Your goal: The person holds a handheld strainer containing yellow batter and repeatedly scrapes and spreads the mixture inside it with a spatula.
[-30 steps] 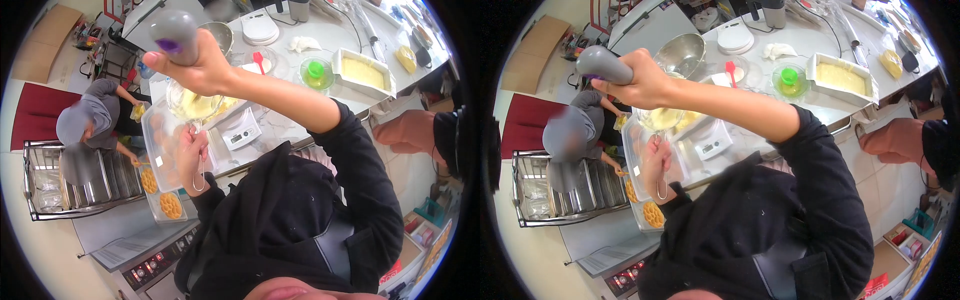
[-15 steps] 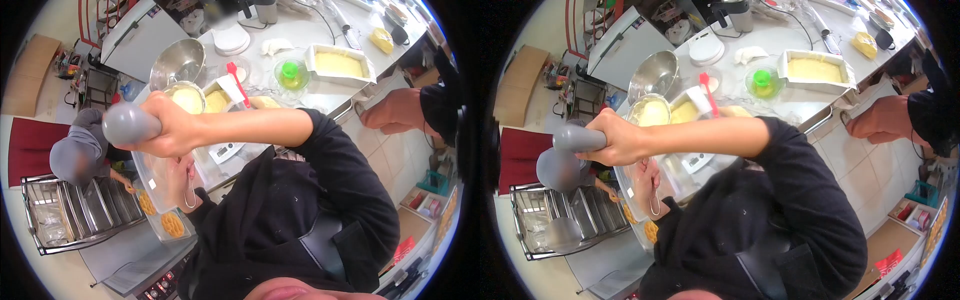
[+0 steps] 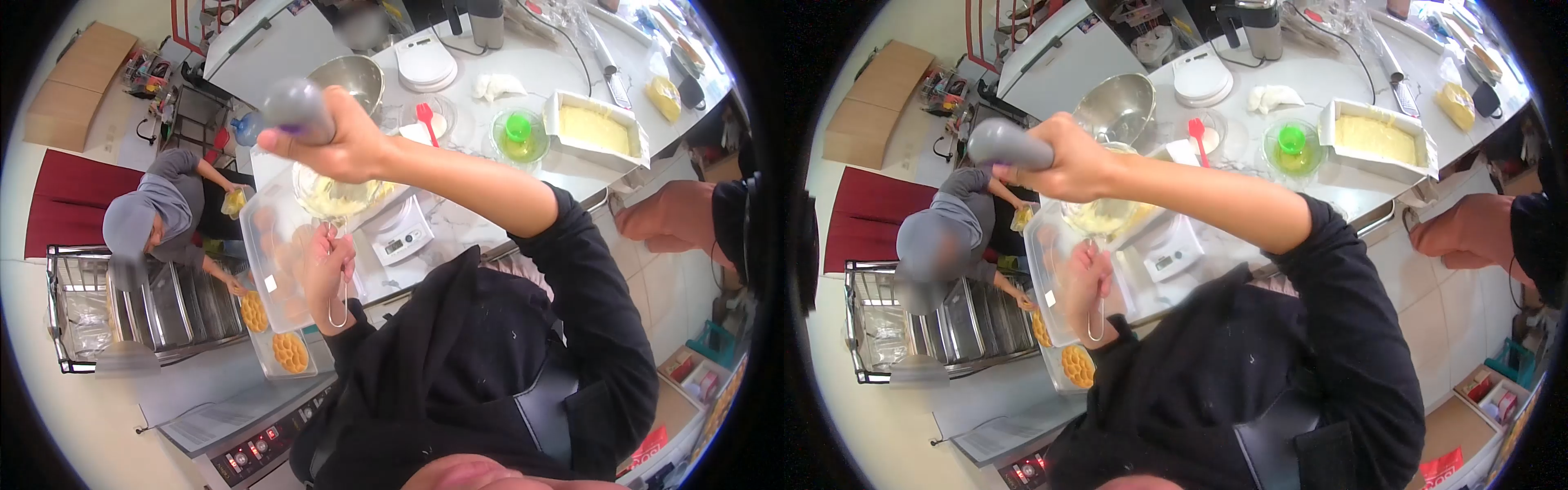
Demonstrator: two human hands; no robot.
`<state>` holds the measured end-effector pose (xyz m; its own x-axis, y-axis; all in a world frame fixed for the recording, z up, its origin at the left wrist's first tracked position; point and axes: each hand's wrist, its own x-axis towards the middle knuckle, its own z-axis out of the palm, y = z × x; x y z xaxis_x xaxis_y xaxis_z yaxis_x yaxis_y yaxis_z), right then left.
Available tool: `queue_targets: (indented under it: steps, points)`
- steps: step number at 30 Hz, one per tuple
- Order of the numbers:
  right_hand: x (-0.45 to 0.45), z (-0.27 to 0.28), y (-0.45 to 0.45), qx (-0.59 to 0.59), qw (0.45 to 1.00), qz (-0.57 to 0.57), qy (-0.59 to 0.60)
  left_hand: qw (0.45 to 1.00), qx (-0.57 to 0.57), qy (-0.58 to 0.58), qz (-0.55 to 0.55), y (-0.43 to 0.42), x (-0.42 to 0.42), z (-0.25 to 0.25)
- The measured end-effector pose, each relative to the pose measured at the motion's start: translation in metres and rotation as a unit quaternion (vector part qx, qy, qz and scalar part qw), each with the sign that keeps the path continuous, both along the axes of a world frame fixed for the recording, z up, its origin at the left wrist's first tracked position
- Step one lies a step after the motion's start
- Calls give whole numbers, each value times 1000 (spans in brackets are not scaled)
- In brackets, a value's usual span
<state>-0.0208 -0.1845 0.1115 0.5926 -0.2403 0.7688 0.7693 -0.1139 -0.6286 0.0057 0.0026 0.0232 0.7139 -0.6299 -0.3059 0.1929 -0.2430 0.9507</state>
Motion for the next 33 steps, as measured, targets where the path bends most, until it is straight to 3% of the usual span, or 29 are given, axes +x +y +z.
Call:
queue_targets:
  steps: [2, 4, 5, 6, 8, 13, 16, 17, 20, 24, 28, 33]
  points:
    - [-8, 9, -5, 33, 999, -20, 25, 1000, -4, -10, -11, -4, -3, 0]
    - [-15, 12, 4, -18, 992, -50, -118, 999, -11, -27, 26, -9, -13, 5]
    - [-22, 13, 15, 70, 991, 21, -109, 999, -15, -42, 16, -10, -11, 4]
    - [-27, 10, 15, 61, 994, 86, -18, 1000, -14, -21, 19, -11, -13, 6]
    - [-16, -10, 2, -48, 997, 45, -32, 1000, -9, -2, 11, -13, -10, 6]
    - [-28, 1, 4, 128, 982, -134, -22, 999, -33, 7, -21, -16, -4, -13]
    - [-26, -13, 18, 221, 969, -99, -48, 998, -56, 32, -1, -20, -5, -19]
    - [-18, -21, 15, 185, 971, -143, -56, 997, -63, 40, -6, -22, -4, -19]
    - [-18, -13, -2, 246, 961, -123, 10, 997, -53, 50, -14, -13, -7, -20]
    - [-28, -14, 10, 115, 975, -180, -54, 998, -47, 16, -29, -20, -7, -23]
    - [-9, -40, 6, 82, 973, -207, -51, 997, -61, 46, 3, -14, -6, -14]
    - [-23, -13, -8, 369, 928, 55, 5, 998, -49, 45, -13, -8, -2, -15]
